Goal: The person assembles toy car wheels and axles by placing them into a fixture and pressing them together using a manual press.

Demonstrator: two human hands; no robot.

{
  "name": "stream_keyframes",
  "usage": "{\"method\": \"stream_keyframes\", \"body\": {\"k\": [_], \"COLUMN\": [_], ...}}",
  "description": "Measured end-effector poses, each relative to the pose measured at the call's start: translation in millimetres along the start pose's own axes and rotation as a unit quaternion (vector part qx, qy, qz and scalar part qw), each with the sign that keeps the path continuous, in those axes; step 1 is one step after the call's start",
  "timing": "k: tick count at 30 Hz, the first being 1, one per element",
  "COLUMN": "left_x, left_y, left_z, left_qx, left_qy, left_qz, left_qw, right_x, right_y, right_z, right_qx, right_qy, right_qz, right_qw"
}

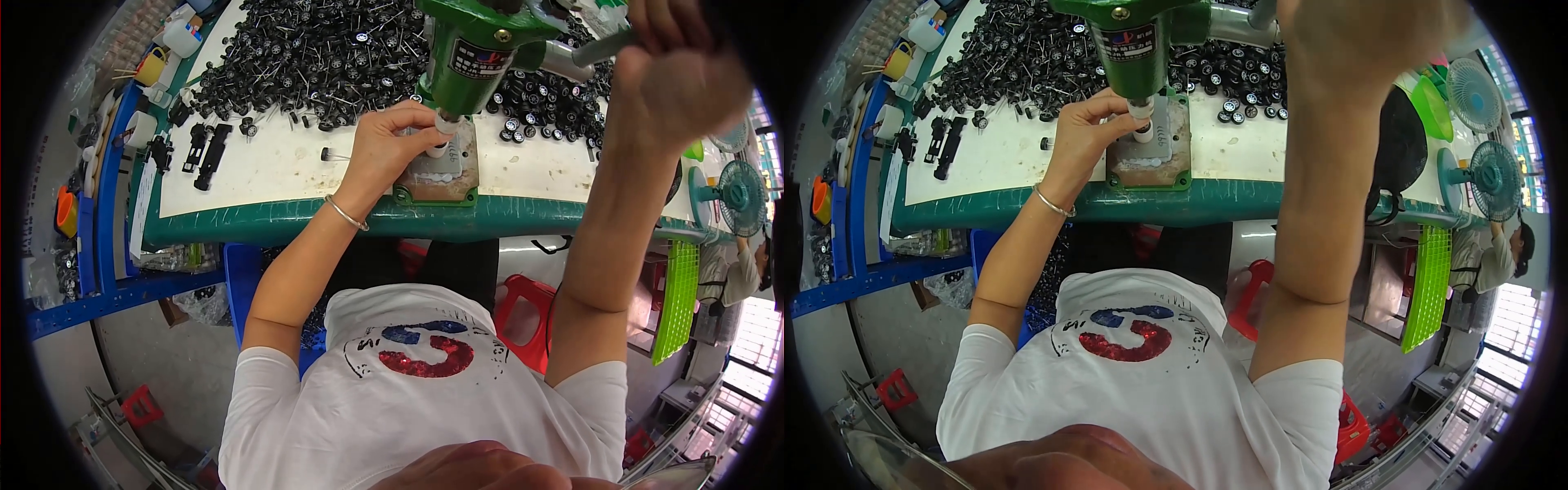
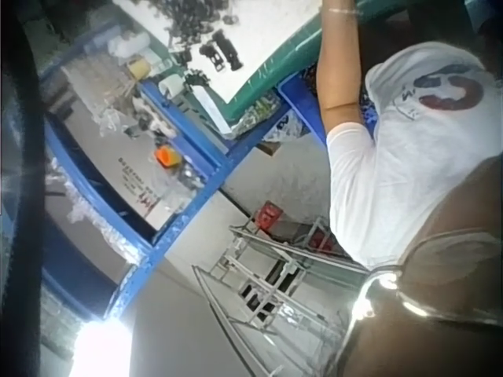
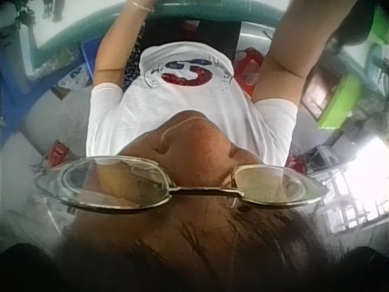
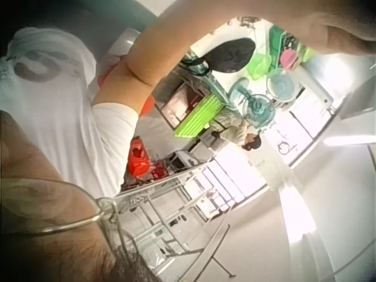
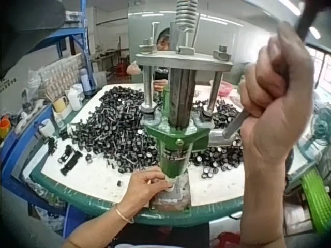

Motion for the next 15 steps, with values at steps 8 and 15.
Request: {"method": "stream_keyframes", "body": {"k": [8, 15], "left_x": [0, 7], "left_y": [-3, 2], "left_z": [4, 4], "left_qx": [-0.004, 0.008], "left_qy": [0.006, -0.025], "left_qz": [-0.005, 0.041], "left_qw": [1.000, 0.999], "right_x": [3, 1], "right_y": [-4, 1], "right_z": [11, 5], "right_qx": [-0.068, -0.063], "right_qy": [0.031, 0.085], "right_qz": [0.016, -0.124], "right_qw": [0.997, 0.987]}}
Point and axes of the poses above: each hand's wrist, its own z-axis away from the middle knuckle, its own y-axis out of the palm, x = y × z, the point moved 3 cm from there along -z, towards the middle knuckle, and after that the axes turned 3 degrees about -x, right-handed, at the moved point
